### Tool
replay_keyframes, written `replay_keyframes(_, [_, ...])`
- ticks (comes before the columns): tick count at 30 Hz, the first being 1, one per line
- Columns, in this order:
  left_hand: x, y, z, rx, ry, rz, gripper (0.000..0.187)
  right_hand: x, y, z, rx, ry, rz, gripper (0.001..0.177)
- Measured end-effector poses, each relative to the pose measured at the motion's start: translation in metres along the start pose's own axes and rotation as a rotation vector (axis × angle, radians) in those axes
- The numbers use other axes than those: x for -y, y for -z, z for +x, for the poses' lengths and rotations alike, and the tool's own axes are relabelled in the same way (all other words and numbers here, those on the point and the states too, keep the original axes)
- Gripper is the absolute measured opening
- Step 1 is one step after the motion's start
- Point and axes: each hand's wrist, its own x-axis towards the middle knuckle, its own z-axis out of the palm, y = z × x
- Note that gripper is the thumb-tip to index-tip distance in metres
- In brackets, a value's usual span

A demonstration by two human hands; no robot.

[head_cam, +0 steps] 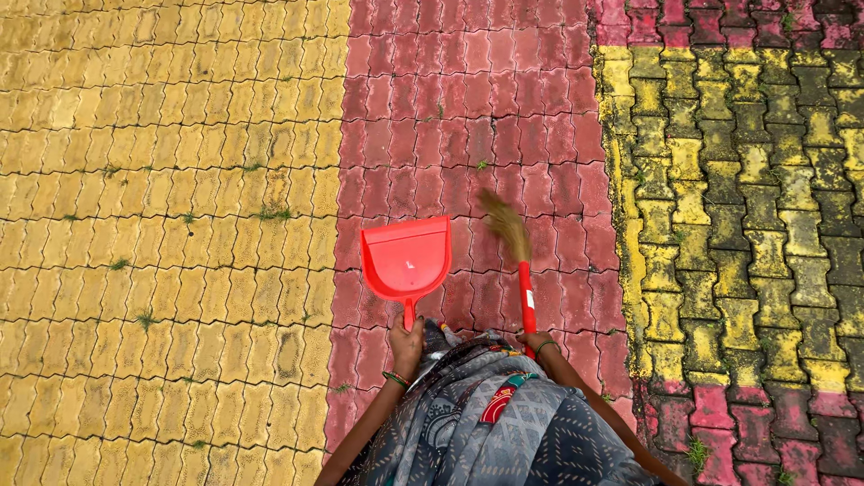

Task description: The person sweeps an outdoor interlocking-brick pavement using a broom and a red dustpan.

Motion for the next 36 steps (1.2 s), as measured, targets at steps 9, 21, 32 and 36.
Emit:
replay_keyframes(9, [-0.04, -0.036, 0.091, 0.02, 0.067, 0.121, 0.02, 0.071, -0.002, 0.064, 0.038, 0.148, 0.461, 0.018])
replay_keyframes(21, [-0.115, -0.063, 0.259, 0.053, 0.031, -0.124, 0.019, 0.216, -0.079, 0.114, 0.156, 0.316, -0.503, 0.041])
replay_keyframes(32, [-0.125, -0.052, 0.359, -0.013, 0.045, -0.1, 0.021, 0.342, -0.112, 0.091, 0.259, 0.072, 0.065, 0.027])
replay_keyframes(36, [-0.134, -0.065, 0.375, 0.035, 0.083, -0.107, 0.021, 0.374, -0.098, 0.104, 0.252, 0.038, 0.442, 0.019])
